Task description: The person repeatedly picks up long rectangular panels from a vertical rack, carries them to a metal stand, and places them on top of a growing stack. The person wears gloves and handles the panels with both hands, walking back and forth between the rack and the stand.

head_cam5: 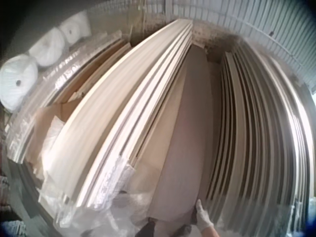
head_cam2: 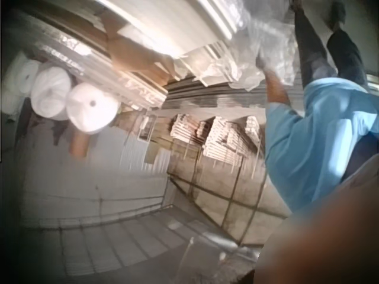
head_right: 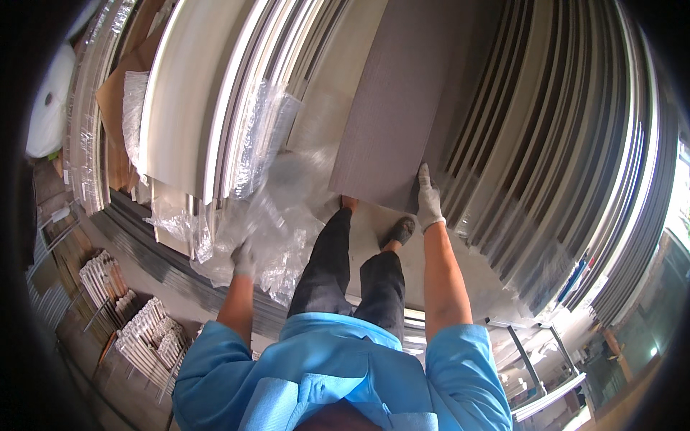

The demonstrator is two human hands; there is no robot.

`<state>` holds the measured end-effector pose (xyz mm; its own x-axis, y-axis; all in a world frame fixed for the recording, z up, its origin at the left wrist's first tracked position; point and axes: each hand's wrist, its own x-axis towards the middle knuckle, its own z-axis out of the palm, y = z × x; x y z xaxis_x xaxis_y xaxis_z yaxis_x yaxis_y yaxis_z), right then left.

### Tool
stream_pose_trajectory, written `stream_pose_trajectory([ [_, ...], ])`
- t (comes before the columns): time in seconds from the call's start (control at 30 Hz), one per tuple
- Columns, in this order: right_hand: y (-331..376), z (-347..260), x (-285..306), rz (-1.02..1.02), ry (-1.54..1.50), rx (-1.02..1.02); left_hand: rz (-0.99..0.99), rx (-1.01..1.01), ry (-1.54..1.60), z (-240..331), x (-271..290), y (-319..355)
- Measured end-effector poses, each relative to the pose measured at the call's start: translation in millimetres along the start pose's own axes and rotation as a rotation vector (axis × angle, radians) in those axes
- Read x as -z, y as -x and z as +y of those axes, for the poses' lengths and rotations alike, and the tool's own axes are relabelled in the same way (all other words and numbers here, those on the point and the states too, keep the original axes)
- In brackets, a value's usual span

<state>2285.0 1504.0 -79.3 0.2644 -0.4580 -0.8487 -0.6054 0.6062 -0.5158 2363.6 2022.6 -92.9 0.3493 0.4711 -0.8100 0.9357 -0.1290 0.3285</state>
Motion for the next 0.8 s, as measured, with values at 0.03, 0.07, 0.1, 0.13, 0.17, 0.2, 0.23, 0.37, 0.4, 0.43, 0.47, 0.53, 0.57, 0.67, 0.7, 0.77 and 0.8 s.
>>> stream_pose_trajectory([
  [0.03, -4, 1, 5, 0.009, -0.014, -0.022, 0.135, -0.044, -0.114, -18, 48, -2],
  [0.07, -6, 3, 9, 0.001, -0.047, -0.021, 0.214, 0.057, -0.217, -35, 83, -5],
  [0.1, -7, 4, 12, -0.010, -0.023, 0.026, 0.196, 0.121, -0.300, -49, 117, -4],
  [0.13, -7, 4, 14, 0.016, 0.005, 0.061, 0.165, 0.238, -0.282, -59, 150, 1],
  [0.17, -6, 4, 15, 0.067, 0.040, 0.083, -0.033, 0.197, -0.734, -61, 149, -11],
  [0.2, -4, 3, 15, 0.038, 0.053, 0.115, -0.223, 0.113, -1.206, -61, 156, -12],
  [0.23, 0, 0, 15, 0.034, 0.074, 0.131, -0.451, -0.031, -1.547, -57, 133, -22],
  [0.37, 13, -9, 7, 0.059, 0.118, 0.130, -0.779, -0.705, -1.089, 20, -23, 4],
  [0.4, 18, -9, 5, 0.091, 0.117, 0.150, -0.727, -0.642, -0.728, 51, -89, 25],
  [0.43, 20, -11, 1, 0.150, 0.107, 0.156, -0.634, -0.771, -0.658, 83, -140, 54],
  [0.47, 24, -13, 1, 0.146, 0.126, 0.154, -0.592, -0.944, -0.642, 118, -180, 82],
  [0.53, 29, -16, 0, 0.150, 0.138, 0.147, -0.679, -0.843, -0.604, 173, -244, 130],
  [0.57, 33, -16, 0, 0.135, 0.119, 0.156, -0.749, -0.806, -0.554, 189, -267, 149],
  [0.67, 44, -9, 2, 0.105, 0.087, 0.228, -0.950, -0.695, -0.400, 205, -307, 181],
  [0.7, 48, -7, 3, 0.120, 0.089, 0.234, -0.957, -0.692, -0.390, 200, -306, 182],
  [0.77, 61, 2, 11, 0.096, 0.085, 0.250, -0.950, -0.705, -0.422, 186, -296, 181],
  [0.8, 71, 11, 16, 0.093, 0.069, 0.241, -0.968, -0.733, -0.433, 175, -288, 181],
])
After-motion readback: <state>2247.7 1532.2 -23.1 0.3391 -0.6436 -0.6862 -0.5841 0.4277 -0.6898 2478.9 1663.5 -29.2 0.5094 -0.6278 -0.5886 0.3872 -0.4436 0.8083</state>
